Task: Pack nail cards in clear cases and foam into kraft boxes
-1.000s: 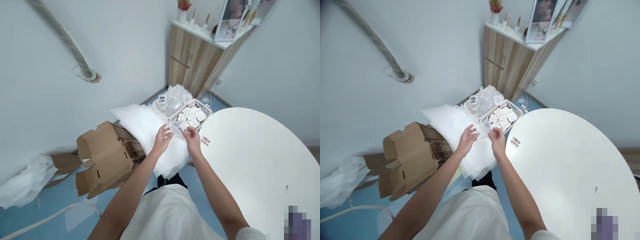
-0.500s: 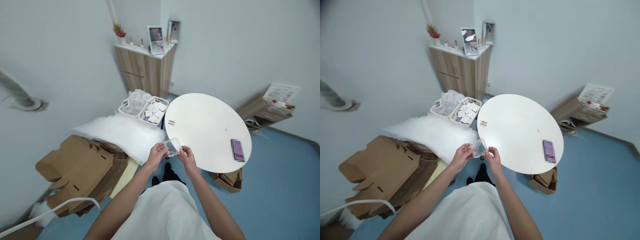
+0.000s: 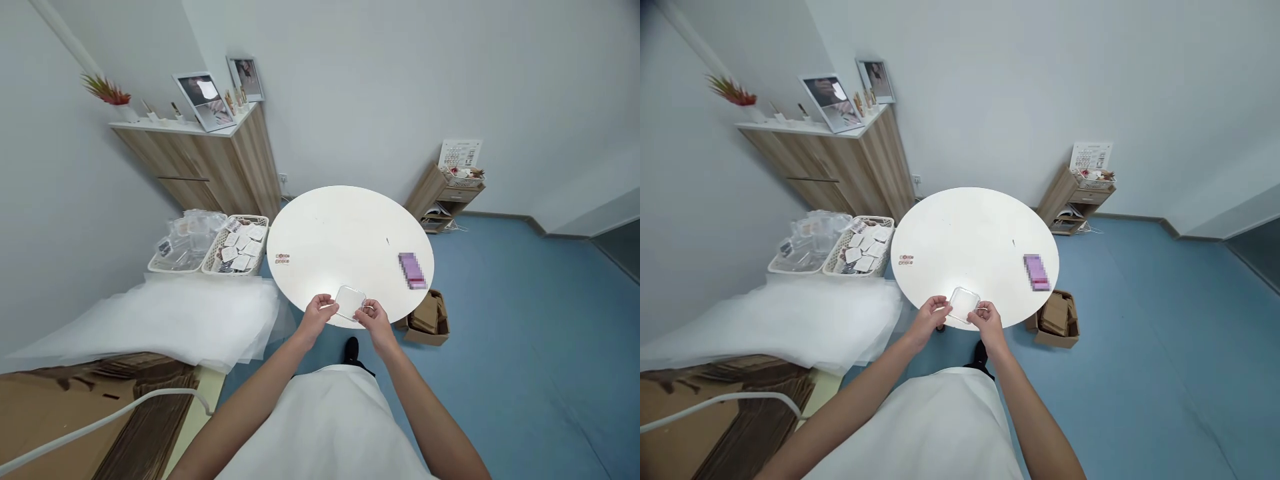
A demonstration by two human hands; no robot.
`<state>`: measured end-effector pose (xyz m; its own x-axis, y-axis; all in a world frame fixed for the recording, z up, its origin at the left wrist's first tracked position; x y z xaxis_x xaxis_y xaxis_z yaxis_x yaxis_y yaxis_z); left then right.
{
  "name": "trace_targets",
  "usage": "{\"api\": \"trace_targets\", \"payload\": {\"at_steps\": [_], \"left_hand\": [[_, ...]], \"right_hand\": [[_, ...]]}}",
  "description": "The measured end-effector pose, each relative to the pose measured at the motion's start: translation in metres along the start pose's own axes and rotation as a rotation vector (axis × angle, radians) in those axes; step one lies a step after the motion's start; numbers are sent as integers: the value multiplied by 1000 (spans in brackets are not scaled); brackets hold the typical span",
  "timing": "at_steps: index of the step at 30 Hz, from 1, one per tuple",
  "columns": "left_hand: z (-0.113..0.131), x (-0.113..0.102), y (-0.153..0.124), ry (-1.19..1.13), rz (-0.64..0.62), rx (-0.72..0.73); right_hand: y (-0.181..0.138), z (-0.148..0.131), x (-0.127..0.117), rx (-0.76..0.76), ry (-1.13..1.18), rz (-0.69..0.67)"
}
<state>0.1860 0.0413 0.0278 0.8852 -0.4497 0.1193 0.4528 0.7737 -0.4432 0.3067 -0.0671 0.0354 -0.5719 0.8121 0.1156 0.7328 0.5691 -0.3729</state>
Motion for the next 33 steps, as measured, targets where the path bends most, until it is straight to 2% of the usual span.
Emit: {"api": "trace_targets", "payload": {"at_steps": [5, 10, 12, 16, 21, 27, 30, 33], "left_hand": [[27, 40, 32, 123, -6, 105], [29, 83, 49, 175, -72, 96], [25, 98, 52, 179, -89, 84], [18, 122, 54, 131, -111, 23], [6, 130, 59, 38, -89, -70], [-5, 126, 65, -8, -62, -75], [0, 125, 65, 95, -115, -1], [19, 121, 63, 345, -184, 212]], "right_hand": [[38, -28, -29, 17, -80, -158], [69, -46, -40, 39, -190, -370], [85, -52, -49, 37, -194, -357], [118, -58, -70, 37, -135, -234], [137, -53, -79, 56, -109, -185], [130, -40, -75, 89, -128, -183], [128, -43, -74, 51, -102, -150], [127, -49, -72, 18, -112, -129]]}}
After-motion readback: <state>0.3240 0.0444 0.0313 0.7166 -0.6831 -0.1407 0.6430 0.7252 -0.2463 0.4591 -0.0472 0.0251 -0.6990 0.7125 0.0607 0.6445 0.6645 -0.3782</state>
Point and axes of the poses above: each hand's wrist, its own y-axis towards the middle knuckle, its own x-axis out of the palm, z = x × y, the point moved 9 cm from there along y, towards the middle knuckle, and after that the axes turned 11 degrees about z, right-handed, at the moved point
